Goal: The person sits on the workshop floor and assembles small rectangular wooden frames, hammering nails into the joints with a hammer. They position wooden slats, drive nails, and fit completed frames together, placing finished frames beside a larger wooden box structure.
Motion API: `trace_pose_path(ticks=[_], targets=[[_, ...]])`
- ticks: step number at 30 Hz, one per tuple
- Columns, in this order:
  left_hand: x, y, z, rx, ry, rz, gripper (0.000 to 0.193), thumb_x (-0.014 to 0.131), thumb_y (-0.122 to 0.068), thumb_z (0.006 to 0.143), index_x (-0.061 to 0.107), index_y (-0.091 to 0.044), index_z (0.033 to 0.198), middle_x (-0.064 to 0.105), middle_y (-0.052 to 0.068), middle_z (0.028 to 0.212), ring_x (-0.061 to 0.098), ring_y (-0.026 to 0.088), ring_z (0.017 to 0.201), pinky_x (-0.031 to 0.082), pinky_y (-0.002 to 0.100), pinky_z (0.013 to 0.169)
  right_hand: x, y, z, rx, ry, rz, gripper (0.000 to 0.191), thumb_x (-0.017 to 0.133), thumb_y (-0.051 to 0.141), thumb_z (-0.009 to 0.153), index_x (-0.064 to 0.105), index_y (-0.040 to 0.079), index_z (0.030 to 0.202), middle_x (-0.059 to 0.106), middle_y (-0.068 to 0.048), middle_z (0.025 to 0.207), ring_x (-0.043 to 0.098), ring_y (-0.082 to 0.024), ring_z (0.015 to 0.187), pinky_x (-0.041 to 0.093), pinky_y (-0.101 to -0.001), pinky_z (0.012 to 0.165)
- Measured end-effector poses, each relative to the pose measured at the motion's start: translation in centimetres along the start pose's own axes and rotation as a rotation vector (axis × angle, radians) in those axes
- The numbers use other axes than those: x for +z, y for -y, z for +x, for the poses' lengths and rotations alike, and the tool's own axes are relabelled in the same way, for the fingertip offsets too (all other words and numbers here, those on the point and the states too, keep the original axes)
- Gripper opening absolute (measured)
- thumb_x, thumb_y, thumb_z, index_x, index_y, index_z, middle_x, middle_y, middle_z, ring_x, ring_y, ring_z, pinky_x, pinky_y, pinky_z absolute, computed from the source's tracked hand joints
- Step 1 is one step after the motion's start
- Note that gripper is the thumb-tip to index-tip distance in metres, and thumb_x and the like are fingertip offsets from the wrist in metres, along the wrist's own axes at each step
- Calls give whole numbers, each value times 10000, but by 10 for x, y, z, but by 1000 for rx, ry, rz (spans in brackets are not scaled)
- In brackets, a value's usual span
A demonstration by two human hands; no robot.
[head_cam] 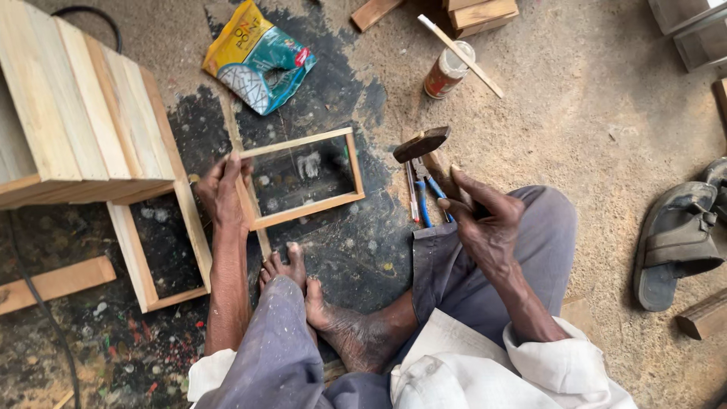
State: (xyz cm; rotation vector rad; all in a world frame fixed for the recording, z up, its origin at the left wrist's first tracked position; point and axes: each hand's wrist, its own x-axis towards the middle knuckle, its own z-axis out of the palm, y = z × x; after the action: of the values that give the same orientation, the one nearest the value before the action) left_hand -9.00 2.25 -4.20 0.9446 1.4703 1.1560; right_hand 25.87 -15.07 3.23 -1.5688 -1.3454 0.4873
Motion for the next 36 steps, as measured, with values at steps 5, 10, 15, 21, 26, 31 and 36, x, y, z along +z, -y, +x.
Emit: trace_pose_path(ticks=[5,10,15,21,26,31,36], targets=[[8,35,3,-80,-83,91,259,673,-273,1008,783,-39,1026,769,40,878,696,112,772,577,340,753,16,-33,-9,197,18,-70,435,838,-27,820,732,8,1241,799,-150,984,716,-125,762,557,-267,636],[12,43,-1,119,-54,506,392,610,-353,1070,749,11,1024,642,190,1032,550,283,984,509,520,936,34,-51,-19,216,32,-46,460,808,-47,823,715,4,1270,784,-166,1067,743,-134,880,603,-275,763],[36,36,-23,497,-69,940,732,410,-647,1049,588,-46,1429,513,218,1455,471,336,1320,407,554,1053,40,-52,-17,230,53,-98,557,733,-43,851,654,72,1390,794,-159,1022,761,-142,801,597,-279,688],[83,50,-47,688,311,1154,794,429,-561,1071,307,-9,1629,252,186,1707,177,390,1572,254,587,1159,61,-47,5,-132,67,-399,593,800,47,893,607,164,1442,757,-200,1091,704,-182,715,580,-273,527],[82,60,-51,682,352,1278,709,561,-345,1103,262,14,1636,227,161,1720,118,389,1580,270,596,1109,82,-35,29,-363,43,-483,510,787,89,908,624,191,1380,714,-114,1065,639,-208,781,533,-356,610],[79,70,-46,648,388,1238,743,623,-246,1020,271,7,1623,251,170,1682,149,410,1542,286,604,1052,96,-35,60,-183,280,-678,508,743,4,896,680,167,1373,661,-62,857,613,-212,642,495,-348,503],[79,72,-46,625,392,1238,746,635,-201,996,284,17,1617,269,178,1681,176,412,1542,291,606,1068,88,-33,52,-445,6,-455,468,727,65,945,607,164,1386,670,-119,1112,682,-277,907,549,-382,703]])
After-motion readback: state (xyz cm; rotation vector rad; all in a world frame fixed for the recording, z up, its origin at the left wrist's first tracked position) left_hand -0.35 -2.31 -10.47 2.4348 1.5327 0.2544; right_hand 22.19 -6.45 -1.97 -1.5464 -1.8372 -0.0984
